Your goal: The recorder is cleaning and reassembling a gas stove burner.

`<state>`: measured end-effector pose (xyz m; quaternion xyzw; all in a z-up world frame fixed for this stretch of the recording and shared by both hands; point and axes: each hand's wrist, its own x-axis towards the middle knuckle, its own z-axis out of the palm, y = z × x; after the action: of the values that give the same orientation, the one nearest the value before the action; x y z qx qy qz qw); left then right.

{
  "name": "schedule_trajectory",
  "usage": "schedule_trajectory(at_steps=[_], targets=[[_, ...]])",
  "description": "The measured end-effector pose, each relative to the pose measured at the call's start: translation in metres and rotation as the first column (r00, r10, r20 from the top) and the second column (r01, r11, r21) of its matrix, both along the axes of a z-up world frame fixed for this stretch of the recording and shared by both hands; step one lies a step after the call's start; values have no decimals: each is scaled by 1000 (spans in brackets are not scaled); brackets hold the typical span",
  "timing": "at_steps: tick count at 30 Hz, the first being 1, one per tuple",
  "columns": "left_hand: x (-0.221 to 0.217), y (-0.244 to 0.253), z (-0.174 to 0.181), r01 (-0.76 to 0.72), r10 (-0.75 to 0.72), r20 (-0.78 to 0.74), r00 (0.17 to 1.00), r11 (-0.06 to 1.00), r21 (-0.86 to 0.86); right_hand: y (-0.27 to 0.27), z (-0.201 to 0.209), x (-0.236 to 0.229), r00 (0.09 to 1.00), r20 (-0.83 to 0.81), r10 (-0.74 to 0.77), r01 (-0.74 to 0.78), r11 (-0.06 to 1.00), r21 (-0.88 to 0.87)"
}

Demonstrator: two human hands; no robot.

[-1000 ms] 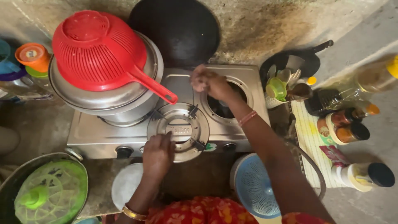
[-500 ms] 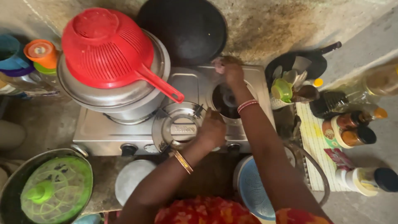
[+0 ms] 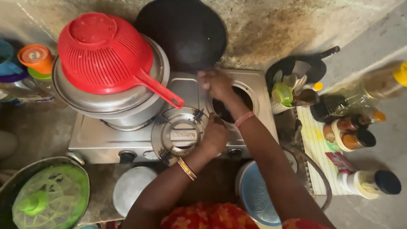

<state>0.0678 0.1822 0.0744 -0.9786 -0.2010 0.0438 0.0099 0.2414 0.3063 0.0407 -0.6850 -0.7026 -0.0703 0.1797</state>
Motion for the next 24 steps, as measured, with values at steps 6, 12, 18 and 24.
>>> schedule_trajectory(at_steps=[6, 12, 18, 24], targets=[[-20, 82, 38, -153, 411, 499, 763, 864, -479, -41, 37, -6, 893, -262, 367, -420, 888, -185], [24, 164, -77, -262, 282, 637, 717, 956, -129, -2, 2, 19, 948, -294, 120, -118, 993, 23], [-6, 143, -13, -202, 526, 389, 756, 753, -626, -88, 28, -45, 940, -303, 157, -188, 979, -79], [-8, 129, -22, -148, 455, 483, 748, 824, -547, -31, -15, 3, 969, -234, 84, -95, 995, -35]])
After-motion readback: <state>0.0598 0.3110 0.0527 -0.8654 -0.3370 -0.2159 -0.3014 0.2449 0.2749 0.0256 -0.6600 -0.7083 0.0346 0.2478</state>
